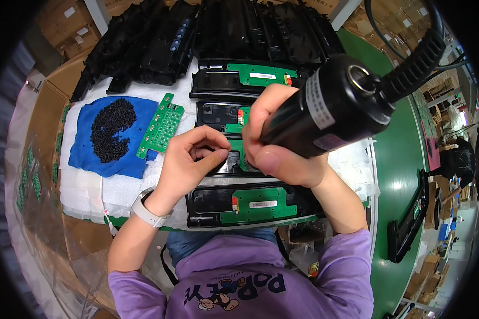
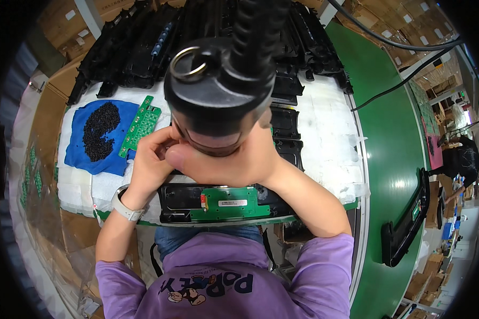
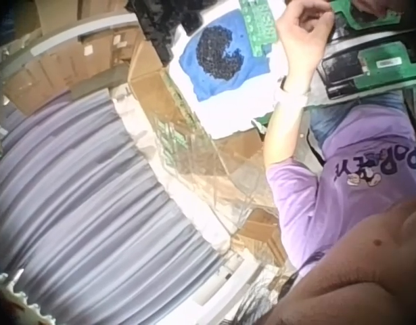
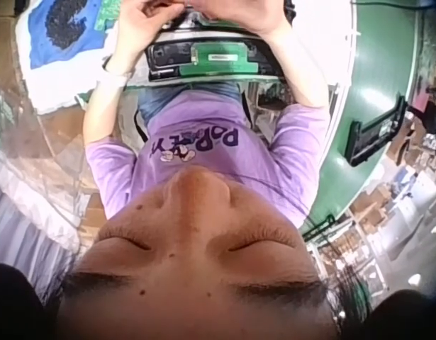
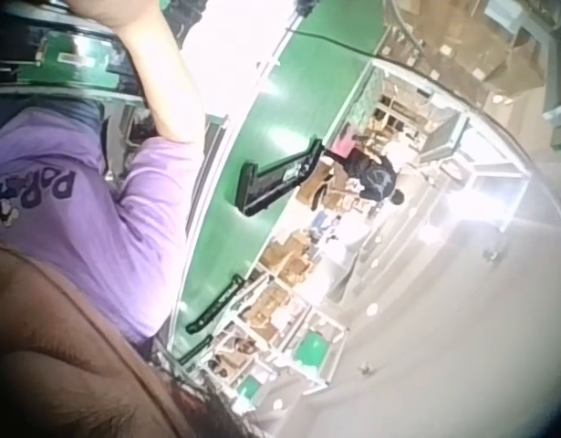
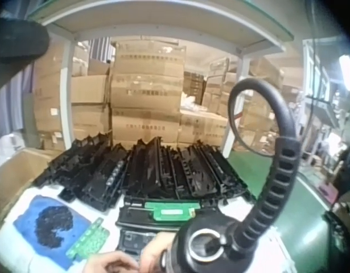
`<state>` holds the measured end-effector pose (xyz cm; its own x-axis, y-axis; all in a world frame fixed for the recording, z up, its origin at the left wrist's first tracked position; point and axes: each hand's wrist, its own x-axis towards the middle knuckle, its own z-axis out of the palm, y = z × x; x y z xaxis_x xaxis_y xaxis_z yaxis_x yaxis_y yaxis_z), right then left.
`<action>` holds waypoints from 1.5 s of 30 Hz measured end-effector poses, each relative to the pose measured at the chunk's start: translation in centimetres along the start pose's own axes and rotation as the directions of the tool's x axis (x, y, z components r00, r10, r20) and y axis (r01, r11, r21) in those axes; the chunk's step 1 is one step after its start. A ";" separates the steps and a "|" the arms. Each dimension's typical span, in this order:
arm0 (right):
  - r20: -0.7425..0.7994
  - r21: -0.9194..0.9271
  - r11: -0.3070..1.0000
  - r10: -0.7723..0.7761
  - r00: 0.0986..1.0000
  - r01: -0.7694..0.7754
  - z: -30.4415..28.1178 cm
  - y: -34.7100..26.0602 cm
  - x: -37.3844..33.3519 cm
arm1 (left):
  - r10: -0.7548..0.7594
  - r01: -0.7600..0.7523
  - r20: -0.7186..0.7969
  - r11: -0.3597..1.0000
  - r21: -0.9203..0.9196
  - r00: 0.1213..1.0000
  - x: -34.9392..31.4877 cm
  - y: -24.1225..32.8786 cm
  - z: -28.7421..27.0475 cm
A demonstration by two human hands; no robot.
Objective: Manually assemble printer toner cartridges by attaching green circuit boards and securing them with an electric screwdriver.
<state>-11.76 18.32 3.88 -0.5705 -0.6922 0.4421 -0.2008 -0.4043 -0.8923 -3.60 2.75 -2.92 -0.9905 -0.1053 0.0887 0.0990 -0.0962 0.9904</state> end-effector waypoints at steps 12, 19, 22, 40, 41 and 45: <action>0.005 0.334 0.923 -0.202 0.979 0.189 -2.8 -1.9 0.4 | -0.025 0.026 -0.026 0.999 0.026 0.999 -0.1 0.6 0.3; -0.299 0.457 0.808 -0.255 0.919 0.373 -3.4 -2.0 0.0 | -0.068 0.073 0.077 0.996 -0.051 0.995 -0.1 1.3 0.5; -0.287 0.476 0.801 -0.248 0.925 0.363 -3.2 -1.6 -0.1 | -0.073 0.077 0.086 0.996 -0.042 0.994 -0.2 1.4 0.4; -0.071 0.183 0.983 -0.011 0.997 0.023 -4.4 -3.1 -1.2 | 0.383 -0.290 0.038 0.626 0.724 0.923 -0.1 4.4 -2.2; -0.075 0.165 0.986 -0.008 0.997 0.021 -4.5 -2.9 -1.6 | 0.471 -0.243 -0.002 0.458 0.855 0.882 -0.1 4.4 -3.5; -0.089 0.106 0.994 0.021 0.996 -0.011 -4.2 -2.5 -1.8 | 0.519 0.258 -0.197 -0.046 0.965 0.832 -1.9 4.8 -9.6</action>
<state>-13.60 23.07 4.95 -0.6430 -0.6446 0.4136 -0.1087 -0.4577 -0.8824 -0.35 -6.99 0.63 -0.7538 -0.3328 0.5666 -0.3524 0.9325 0.0789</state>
